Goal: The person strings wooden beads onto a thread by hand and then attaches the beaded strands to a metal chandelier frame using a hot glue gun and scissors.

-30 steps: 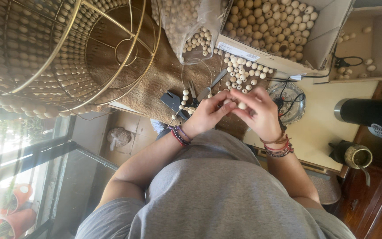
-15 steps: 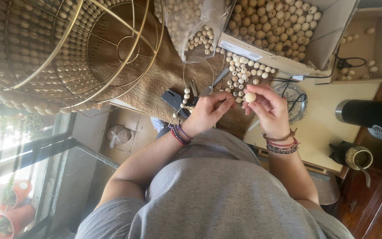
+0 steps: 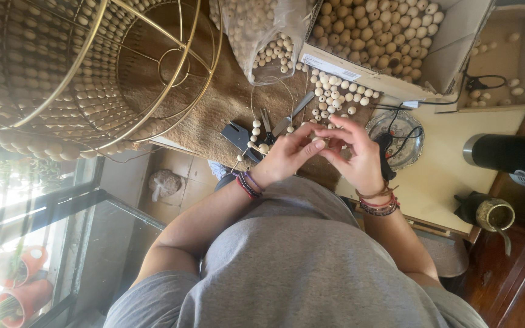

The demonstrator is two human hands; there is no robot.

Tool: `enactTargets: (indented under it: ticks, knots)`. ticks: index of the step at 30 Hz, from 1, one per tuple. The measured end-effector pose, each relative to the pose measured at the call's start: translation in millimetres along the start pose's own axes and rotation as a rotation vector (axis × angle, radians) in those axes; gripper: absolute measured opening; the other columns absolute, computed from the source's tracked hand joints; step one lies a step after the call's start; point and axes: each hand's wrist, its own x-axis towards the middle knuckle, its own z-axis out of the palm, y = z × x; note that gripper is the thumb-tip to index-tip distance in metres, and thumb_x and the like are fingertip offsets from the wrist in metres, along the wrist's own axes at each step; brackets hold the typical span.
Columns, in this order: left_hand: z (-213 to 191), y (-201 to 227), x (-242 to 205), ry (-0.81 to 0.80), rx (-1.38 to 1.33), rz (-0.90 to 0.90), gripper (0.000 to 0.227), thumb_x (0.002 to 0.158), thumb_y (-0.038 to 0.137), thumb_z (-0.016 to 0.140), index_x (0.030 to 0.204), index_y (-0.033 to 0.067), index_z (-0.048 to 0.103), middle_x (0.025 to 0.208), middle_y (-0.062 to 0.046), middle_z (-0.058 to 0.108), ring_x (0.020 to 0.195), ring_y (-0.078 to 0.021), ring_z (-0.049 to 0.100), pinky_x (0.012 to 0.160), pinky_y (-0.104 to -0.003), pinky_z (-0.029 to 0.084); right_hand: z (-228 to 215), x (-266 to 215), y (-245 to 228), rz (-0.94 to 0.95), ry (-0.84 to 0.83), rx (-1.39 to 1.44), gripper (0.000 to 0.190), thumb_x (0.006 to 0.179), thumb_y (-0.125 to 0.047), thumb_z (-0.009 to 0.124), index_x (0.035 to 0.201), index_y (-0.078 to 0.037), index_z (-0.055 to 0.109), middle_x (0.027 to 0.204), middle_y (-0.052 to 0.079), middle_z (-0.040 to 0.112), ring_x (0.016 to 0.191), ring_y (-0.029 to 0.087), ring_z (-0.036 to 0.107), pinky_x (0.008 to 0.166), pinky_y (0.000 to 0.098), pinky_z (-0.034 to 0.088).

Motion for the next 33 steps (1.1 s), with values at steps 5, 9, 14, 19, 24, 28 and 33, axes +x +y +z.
enactTargets:
  ticks: [5, 9, 14, 19, 24, 28, 33]
  knots:
    - [-10, -42, 13, 0.068, -0.263, 0.083, 0.021, 0.106, 0.027, 0.052, 0.113, 0.0118, 0.065, 0.072, -0.008, 0.063, 0.065, -0.0193, 0.060, 0.066, -0.031, 0.049, -25, -2, 68, 0.043, 0.103, -0.030, 0.048, 0.097, 0.007, 0.067, 0.141, 0.006, 0.048, 0.114, 0.022, 0.069, 0.082, 0.020, 0.064, 0.063, 0.0274, 0.053]
    - [-13, -54, 20, 0.097, -0.446, 0.173, 0.018, 0.106, 0.016, 0.042, 0.104, 0.0068, 0.057, 0.069, -0.006, 0.051, 0.052, -0.0087, 0.046, 0.052, -0.022, 0.041, -27, -4, 160, 0.201, 0.192, -0.164, 0.023, 0.101, 0.009, 0.063, 0.123, 0.001, 0.063, 0.110, 0.015, 0.069, 0.088, 0.022, 0.067, 0.067, 0.0264, 0.057]
    - [-22, -39, 25, 0.190, -0.227, 0.300, 0.015, 0.106, 0.008, 0.048, 0.103, 0.0027, 0.062, 0.085, -0.011, 0.064, 0.071, -0.0174, 0.060, 0.069, -0.030, 0.049, 19, 17, 251, 0.023, 0.044, -0.712, 0.027, 0.088, 0.004, 0.072, 0.114, -0.002, 0.067, 0.105, 0.015, 0.068, 0.093, 0.032, 0.072, 0.071, 0.0352, 0.063]
    - [-32, -18, 29, 0.275, 0.025, 0.416, 0.009, 0.103, 0.008, 0.057, 0.099, 0.0052, 0.066, 0.098, -0.012, 0.070, 0.101, -0.0383, 0.068, 0.092, -0.045, 0.050, 62, 46, 299, 0.202, -0.164, -1.192, 0.039, 0.094, -0.022, 0.066, 0.131, -0.018, 0.057, 0.122, 0.004, 0.060, 0.071, 0.035, 0.073, 0.063, 0.0459, 0.065]
    - [-35, -20, 34, 0.275, -0.007, 0.416, 0.010, 0.104, 0.013, 0.057, 0.100, 0.0096, 0.065, 0.097, -0.007, 0.073, 0.102, -0.0360, 0.070, 0.094, -0.044, 0.051, 77, 63, 318, -0.107, 0.099, -1.640, 0.008, 0.088, -0.018, 0.054, 0.085, -0.018, 0.061, 0.078, -0.005, 0.055, 0.051, 0.012, 0.066, 0.044, 0.0287, 0.053]
    - [-39, -18, 32, 0.249, -0.096, 0.398, 0.012, 0.105, 0.013, 0.056, 0.101, 0.0092, 0.067, 0.090, -0.005, 0.075, 0.089, -0.0259, 0.071, 0.088, -0.038, 0.053, 76, 69, 298, -0.161, 0.107, -1.676, 0.008, 0.088, -0.020, 0.054, 0.081, -0.022, 0.057, 0.074, -0.007, 0.052, 0.046, 0.008, 0.063, 0.041, 0.0246, 0.049]
    - [-46, -14, 34, 0.222, -0.148, 0.387, 0.012, 0.106, 0.011, 0.054, 0.104, 0.0089, 0.065, 0.087, -0.005, 0.074, 0.083, -0.0212, 0.071, 0.084, -0.035, 0.053, 71, 63, 327, -0.222, 0.093, -1.621, 0.007, 0.084, -0.019, 0.059, 0.078, -0.020, 0.056, 0.071, -0.003, 0.048, 0.047, 0.017, 0.062, 0.039, 0.0287, 0.051]
